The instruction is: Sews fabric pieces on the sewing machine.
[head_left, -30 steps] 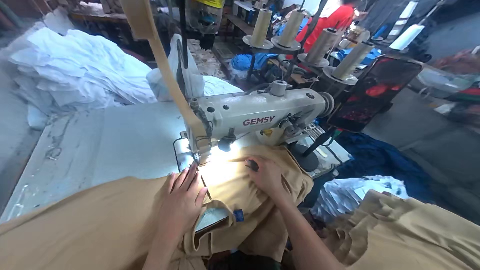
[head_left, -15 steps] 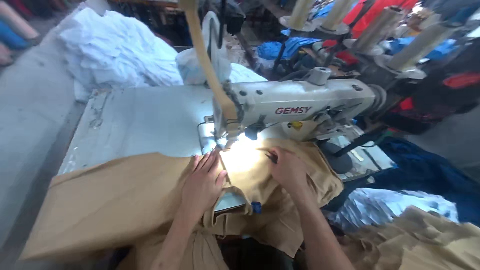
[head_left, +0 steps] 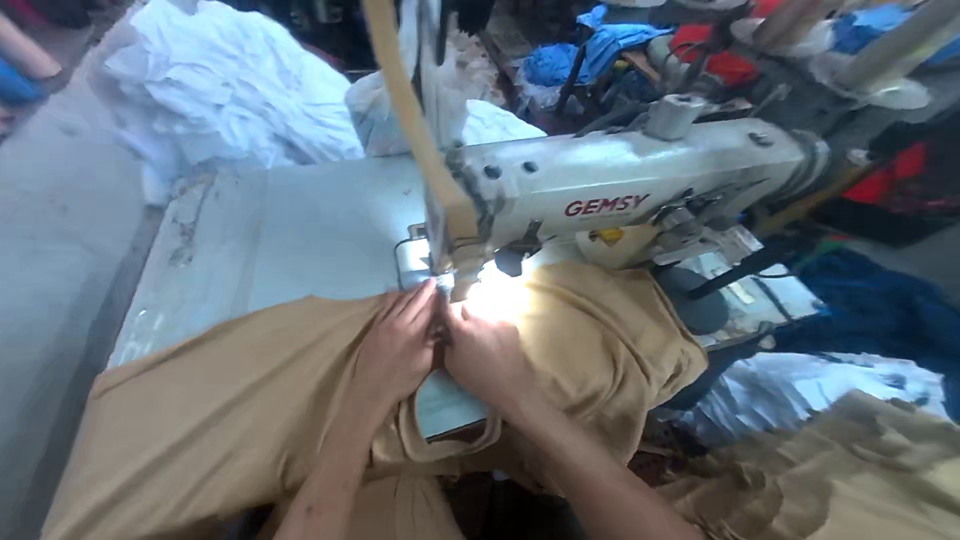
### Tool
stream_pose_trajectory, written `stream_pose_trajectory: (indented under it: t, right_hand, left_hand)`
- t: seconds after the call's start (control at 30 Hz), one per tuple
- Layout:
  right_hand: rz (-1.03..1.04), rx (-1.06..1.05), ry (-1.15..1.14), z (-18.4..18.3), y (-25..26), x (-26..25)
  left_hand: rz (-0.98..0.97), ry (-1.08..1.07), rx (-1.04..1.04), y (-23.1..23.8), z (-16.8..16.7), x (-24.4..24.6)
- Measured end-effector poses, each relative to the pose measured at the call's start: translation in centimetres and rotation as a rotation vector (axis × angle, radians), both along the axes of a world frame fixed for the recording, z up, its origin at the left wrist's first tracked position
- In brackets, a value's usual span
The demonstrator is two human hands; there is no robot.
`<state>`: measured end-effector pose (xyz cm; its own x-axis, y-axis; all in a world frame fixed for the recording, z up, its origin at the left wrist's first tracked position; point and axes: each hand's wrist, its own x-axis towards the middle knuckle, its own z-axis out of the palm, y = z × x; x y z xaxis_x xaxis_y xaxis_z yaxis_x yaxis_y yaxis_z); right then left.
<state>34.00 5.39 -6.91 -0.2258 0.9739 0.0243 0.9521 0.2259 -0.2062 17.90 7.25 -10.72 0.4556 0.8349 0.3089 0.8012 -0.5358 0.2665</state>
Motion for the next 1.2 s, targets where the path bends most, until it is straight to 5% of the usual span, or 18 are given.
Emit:
stream_pose_trajectory:
  t: [0.13,0.3,0.4,0.47,0.57,0.9,1.1,1.2]
  right_hand:
    - [0.018,0.093,0.106,-0.7,-0.5,1.1]
    - [0.049,-0.045,0.17,0.1,-1.5,1.7]
    - [0.035,-0.001,0.186,-0.2,-0.9,1.5]
    - [0.02,0.028,0.208,-0.5,-0.4,1.5]
    - [0.025,0.076,0.247,-1.3,0.4,2.1]
    - [0.249,0.245,0.163,-2.3,1.0,5.0]
    - [0.201,0.214,0.088,-1.9,1.7,3.6]
    - [0.119,0.012,0.154,-0.3,2.4,2.6]
  left_hand:
    - [-0.002,-0.025,0.031,1.3,-0.1,-0.1]
    - [0.041,-0.048,-0.053,4.3,1.0,-0.3]
    - [0.197,-0.113,0.026,3.6,1.9,0.4]
    - [0.352,-0.383,0.032,1.3,3.3,1.9]
    - [0.384,-0.912,-0.24,-2.6,3.7,4.4]
    - [0.383,-0.047,0.003,-4.6,0.7,3.6]
    - [0.39,0.035,-0.095,-3.1,1.5,3.6]
    - [0.37,0.028,-0.1,-1.1,1.7,3.2]
